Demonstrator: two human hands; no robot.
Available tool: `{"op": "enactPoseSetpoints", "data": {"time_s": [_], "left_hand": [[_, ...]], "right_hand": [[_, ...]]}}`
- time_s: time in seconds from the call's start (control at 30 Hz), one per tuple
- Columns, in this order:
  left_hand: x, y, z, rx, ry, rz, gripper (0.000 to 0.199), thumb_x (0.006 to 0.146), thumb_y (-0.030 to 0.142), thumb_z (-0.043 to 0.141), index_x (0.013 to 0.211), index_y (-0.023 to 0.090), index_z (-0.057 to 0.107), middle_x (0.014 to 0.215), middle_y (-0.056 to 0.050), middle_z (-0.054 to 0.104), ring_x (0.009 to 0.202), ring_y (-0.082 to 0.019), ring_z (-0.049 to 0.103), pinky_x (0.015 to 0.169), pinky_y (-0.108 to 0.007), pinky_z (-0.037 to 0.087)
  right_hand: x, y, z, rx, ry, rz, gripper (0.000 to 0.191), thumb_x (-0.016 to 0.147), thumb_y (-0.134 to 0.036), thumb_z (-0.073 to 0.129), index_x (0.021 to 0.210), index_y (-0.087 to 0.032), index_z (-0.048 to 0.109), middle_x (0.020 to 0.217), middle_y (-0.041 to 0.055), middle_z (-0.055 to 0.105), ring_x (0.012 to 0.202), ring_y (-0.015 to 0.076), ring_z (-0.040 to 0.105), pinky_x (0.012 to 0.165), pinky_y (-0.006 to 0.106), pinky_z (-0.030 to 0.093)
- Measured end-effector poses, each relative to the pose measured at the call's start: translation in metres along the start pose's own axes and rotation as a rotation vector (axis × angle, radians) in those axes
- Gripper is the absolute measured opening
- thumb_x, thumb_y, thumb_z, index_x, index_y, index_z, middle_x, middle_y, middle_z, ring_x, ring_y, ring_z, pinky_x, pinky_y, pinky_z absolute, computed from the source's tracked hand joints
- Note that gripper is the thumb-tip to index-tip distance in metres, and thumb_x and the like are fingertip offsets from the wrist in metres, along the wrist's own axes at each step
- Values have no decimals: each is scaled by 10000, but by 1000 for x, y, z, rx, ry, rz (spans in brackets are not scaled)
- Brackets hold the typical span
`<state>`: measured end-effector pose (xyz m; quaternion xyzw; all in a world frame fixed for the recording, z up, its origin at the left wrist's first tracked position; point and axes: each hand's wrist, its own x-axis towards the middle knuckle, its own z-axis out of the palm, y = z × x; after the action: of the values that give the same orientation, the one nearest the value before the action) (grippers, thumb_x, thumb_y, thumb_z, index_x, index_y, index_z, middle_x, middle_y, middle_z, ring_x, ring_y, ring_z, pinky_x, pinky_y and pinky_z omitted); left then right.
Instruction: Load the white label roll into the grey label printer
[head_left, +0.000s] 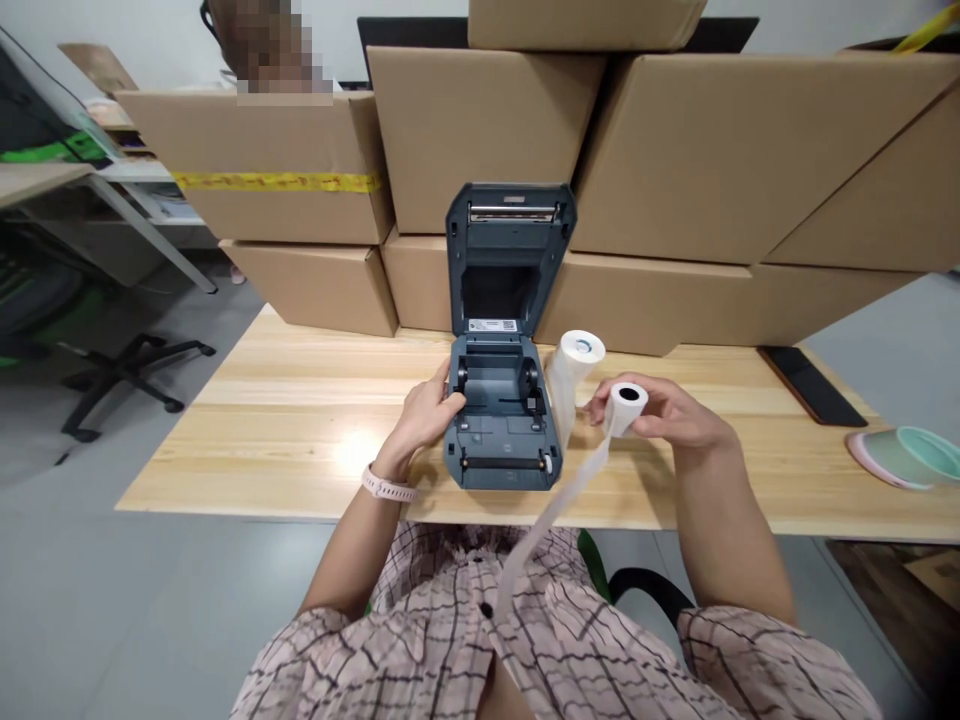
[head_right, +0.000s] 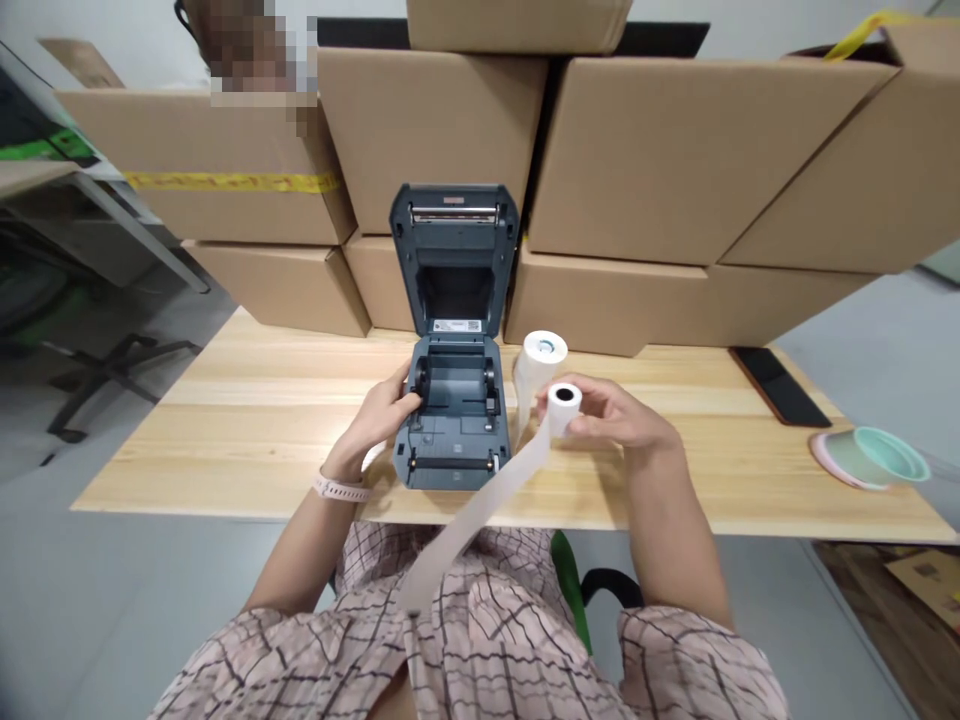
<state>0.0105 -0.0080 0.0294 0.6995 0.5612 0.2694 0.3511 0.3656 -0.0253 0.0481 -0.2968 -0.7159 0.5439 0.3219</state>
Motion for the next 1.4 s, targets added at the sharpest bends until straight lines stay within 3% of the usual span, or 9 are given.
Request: {"op": "enactPoseSetpoints", "data": {"time_s": [0.17,0.3,0.43,0.63,0.83,0.93,1.07,1.2,1.4], "left_hand": [[0,0,0,13,18,7,693,821,284,500,1511,221,517,1040,-69,765,871,-273,669,798,-349,475],[0,0,0,26,12,5,682,817,292,494,1492,201,526,927,-56,743,775,-254,632,754,-342,460],[-1,-2,0,34,27,13,671,821,312,497,1482,202,538,838,-35,709,725,-237,595,713,-322,437],[-1,-1,0,60,24,2,725,800,297,496,1519,201,508,800,-33,698,707,-246,597,696,-321,431],[-2,2,0,38,27,21,719,819,310,492,1528,191,496,1086,-93,758,893,-278,672,834,-350,481],[-4,4,0,25,29,8,719,818,294,496,1532,207,492,1023,-71,759,831,-259,658,795,-341,477],[-5,3,2,-51,49,-21,649,834,346,561,1472,225,554,773,2,667,679,-201,571,663,-288,412],[-3,-1,4,-101,39,-27,644,842,377,607,1461,205,562,649,45,553,602,-167,503,596,-263,342],[-4,-2,5,-162,48,-19,694,857,408,649,1508,202,524,749,18,665,646,-162,561,660,-262,424]], "right_hand": [[75,-61,45,-662,-127,-130,399,1018,-439,571,1357,-235,624,1327,99,705,1170,255,673,988,390,515],[133,-50,71,-1121,-268,49,342,1017,-273,512,1321,-182,638,1345,143,694,1208,313,645,1009,431,449],[153,-30,84,-1276,-371,177,274,962,-216,569,1195,-132,686,1233,184,732,1136,336,670,956,407,427],[147,-28,92,-1282,-390,170,253,955,-259,620,1155,-125,699,1130,178,750,1088,320,680,985,419,398],[104,-36,93,-1057,-246,-13,335,1056,-296,486,1321,-180,655,1301,127,710,1175,272,643,1006,414,473],[69,-32,98,-880,-127,-152,304,1069,-331,485,1209,-202,722,1234,98,754,1129,251,675,979,432,532],[39,-21,120,-886,90,-235,272,1056,-276,519,1165,-198,756,1278,101,758,1180,264,692,995,486,578],[31,-13,140,-959,216,-258,262,1035,-236,554,1190,-220,764,1325,95,741,1221,271,694,1046,527,580],[29,-15,153,-1022,263,-273,266,1039,-242,546,1212,-237,748,1336,76,736,1213,276,694,1042,540,588]]}}
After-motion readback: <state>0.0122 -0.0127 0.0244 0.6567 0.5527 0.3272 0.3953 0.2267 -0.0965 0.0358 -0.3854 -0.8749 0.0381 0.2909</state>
